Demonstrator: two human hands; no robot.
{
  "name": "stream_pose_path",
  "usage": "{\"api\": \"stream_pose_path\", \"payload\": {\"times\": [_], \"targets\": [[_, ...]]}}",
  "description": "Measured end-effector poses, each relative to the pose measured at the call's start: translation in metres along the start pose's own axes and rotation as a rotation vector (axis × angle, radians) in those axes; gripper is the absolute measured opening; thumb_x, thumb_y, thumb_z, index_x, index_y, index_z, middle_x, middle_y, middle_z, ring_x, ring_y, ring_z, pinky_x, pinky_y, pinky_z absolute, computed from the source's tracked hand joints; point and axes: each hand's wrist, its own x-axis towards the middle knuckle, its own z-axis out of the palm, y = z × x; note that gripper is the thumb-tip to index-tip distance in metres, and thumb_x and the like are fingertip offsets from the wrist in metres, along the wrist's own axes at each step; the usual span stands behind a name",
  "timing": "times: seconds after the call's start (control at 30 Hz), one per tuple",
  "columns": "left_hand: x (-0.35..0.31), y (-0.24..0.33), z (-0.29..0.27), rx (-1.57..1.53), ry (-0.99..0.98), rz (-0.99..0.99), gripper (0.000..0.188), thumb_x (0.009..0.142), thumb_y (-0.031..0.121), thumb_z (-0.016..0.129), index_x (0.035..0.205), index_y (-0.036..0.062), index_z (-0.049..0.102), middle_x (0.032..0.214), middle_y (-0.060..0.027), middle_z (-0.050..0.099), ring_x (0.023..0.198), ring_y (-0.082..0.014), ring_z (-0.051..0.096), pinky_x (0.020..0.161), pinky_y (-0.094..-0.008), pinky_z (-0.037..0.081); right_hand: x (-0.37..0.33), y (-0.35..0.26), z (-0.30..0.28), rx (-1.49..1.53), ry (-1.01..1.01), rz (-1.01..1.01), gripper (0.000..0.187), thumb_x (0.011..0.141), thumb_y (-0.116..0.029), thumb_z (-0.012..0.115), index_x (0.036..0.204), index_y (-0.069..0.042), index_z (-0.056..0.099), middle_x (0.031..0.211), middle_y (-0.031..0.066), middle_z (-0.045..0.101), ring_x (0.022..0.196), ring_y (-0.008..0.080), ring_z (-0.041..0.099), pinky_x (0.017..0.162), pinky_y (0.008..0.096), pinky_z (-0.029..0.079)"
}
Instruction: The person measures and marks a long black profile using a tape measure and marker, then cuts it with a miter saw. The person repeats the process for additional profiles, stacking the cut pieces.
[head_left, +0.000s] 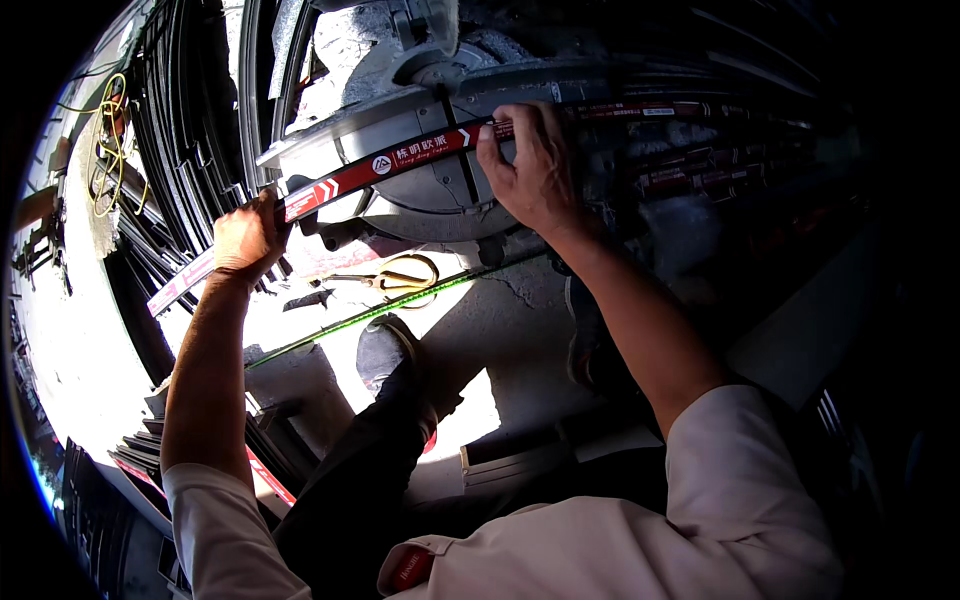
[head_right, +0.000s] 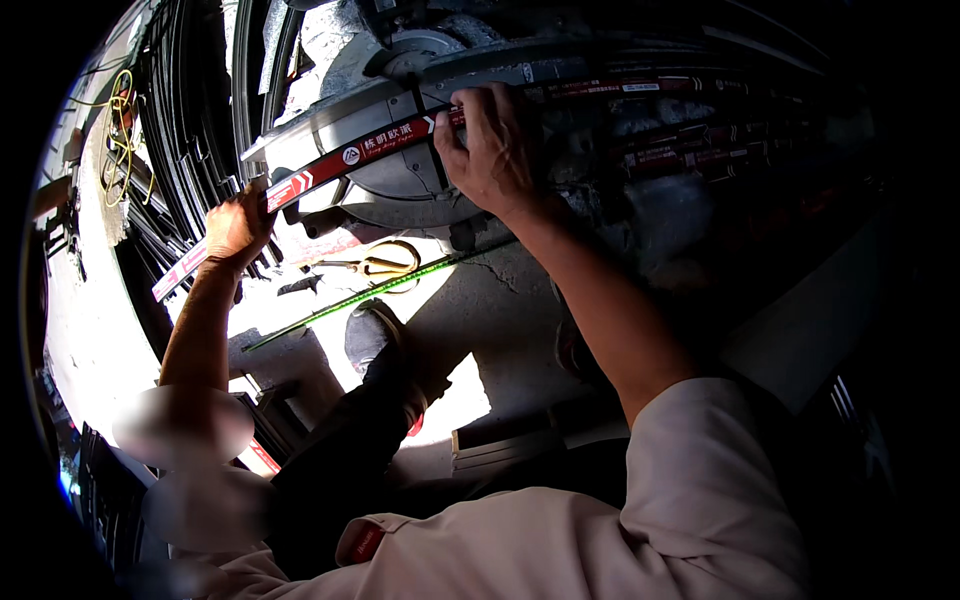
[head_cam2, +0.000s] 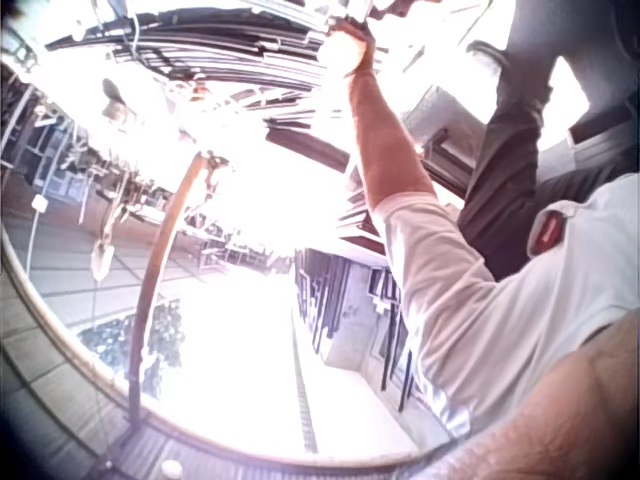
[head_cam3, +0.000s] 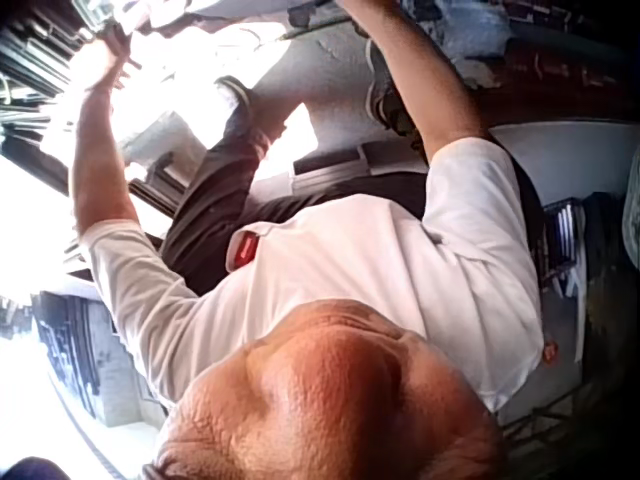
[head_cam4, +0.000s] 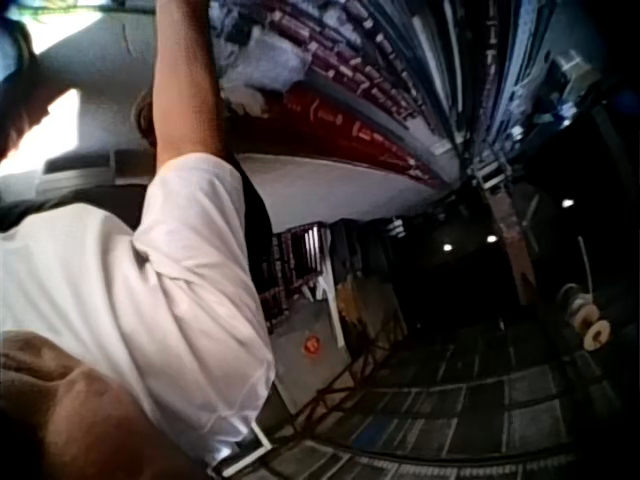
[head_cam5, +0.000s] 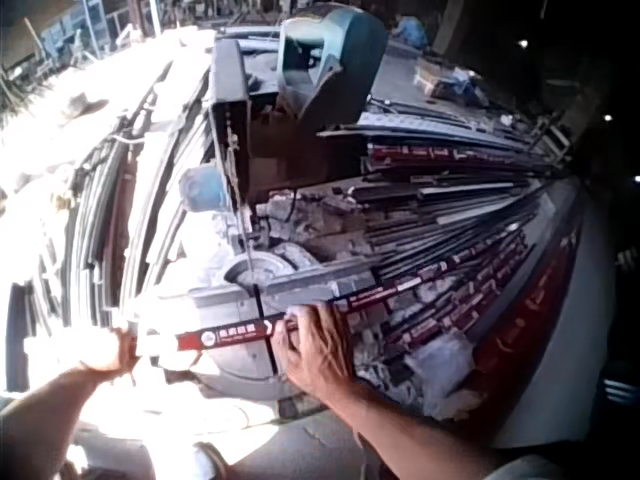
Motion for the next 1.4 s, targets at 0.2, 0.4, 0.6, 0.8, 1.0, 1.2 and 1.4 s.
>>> {"api": "stream_pose_path", "payload": {"times": [0.2,0.4,0.6,0.8,1.0,1.2,1.4], "targets": [[0.012,-0.009,0.002,0.019,-0.045,-0.017,0.036,0.092,0.034,0.072,0.118,0.0107,0.064,0.095,-0.0147,0.076,0.085,-0.0339,0.076,0.076,-0.0469,0.060,0.003,0.133,-0.050,-0.083,0.137,1.027,0.059,0.099,-0.048,0.064,0.120,0.007,0.061,0.115,0.0262,0.070,0.110,0.0399,0.069,0.099,0.0461,0.052],[0.016,-0.019,0.010,0.022,-0.039,-0.017,0.035,0.090,0.029,0.073,0.118,0.0108,0.063,0.094,-0.0147,0.075,0.084,-0.0353,0.075,0.076,-0.0477,0.059,0.011,0.179,-0.062,0.641,0.426,1.392,0.037,0.096,-0.041,0.080,0.103,-0.007,0.067,0.093,0.0028,0.066,0.081,0.0125,0.064,0.072,0.0273,0.055],[0.001,-0.033,0.027,-0.024,0.030,-0.032,0.036,0.090,0.026,0.073,0.121,0.0109,0.063,0.092,-0.0147,0.074,0.087,-0.0361,0.074,0.077,-0.0489,0.057,0.021,0.200,-0.058,0.922,0.476,1.484,0.058,0.095,-0.032,0.082,0.140,-0.007,0.056,0.128,0.0166,0.065,0.114,0.0301,0.065,0.098,0.0411,0.057],[0.014,-0.022,0.025,-0.078,0.115,0.058,0.028,0.087,0.018,0.072,0.110,0.0079,0.060,0.089,-0.0159,0.072,0.080,-0.0392,0.072,0.069,-0.0506,0.056,0.016,0.220,-0.064,0.969,0.527,1.496,0.038,0.095,-0.027,0.079,0.128,-0.014,0.066,0.128,0.0130,0.064,0.118,0.0305,0.061,0.098,0.0441,0.053],[0.010,-0.030,0.022,-0.079,0.130,0.045,0.027,0.085,0.018,0.075,0.098,0.0077,0.055,0.082,-0.0151,0.068,0.077,-0.0398,0.070,0.067,-0.0511,0.055,0.012,0.228,-0.058,0.993,0.496,1.509,0.032,0.095,-0.027,0.079,0.124,-0.019,0.067,0.128,0.0097,0.064,0.119,0.0283,0.060,0.094,0.0417,0.053],[0.017,-0.026,0.026,-0.055,0.084,0.015,0.026,0.089,0.025,0.074,0.102,0.0090,0.058,0.085,-0.0146,0.071,0.079,-0.0382,0.072,0.070,-0.0519,0.055,0.018,0.227,-0.065,1.013,0.474,1.451,0.041,0.092,-0.024,0.083,0.128,-0.016,0.064,0.131,0.0132,0.058,0.121,0.0298,0.057,0.102,0.0453,0.054],[0.027,-0.022,0.028,0.014,0.102,0.018,0.030,0.093,0.035,0.073,0.103,0.0103,0.060,0.089,-0.0130,0.074,0.079,-0.0353,0.075,0.072,-0.0484,0.058,0.022,0.244,-0.067,0.984,0.443,1.414,0.055,0.094,-0.021,0.082,0.141,-0.007,0.057,0.145,0.0229,0.049,0.129,0.0370,0.054,0.109,0.0469,0.053]]}}
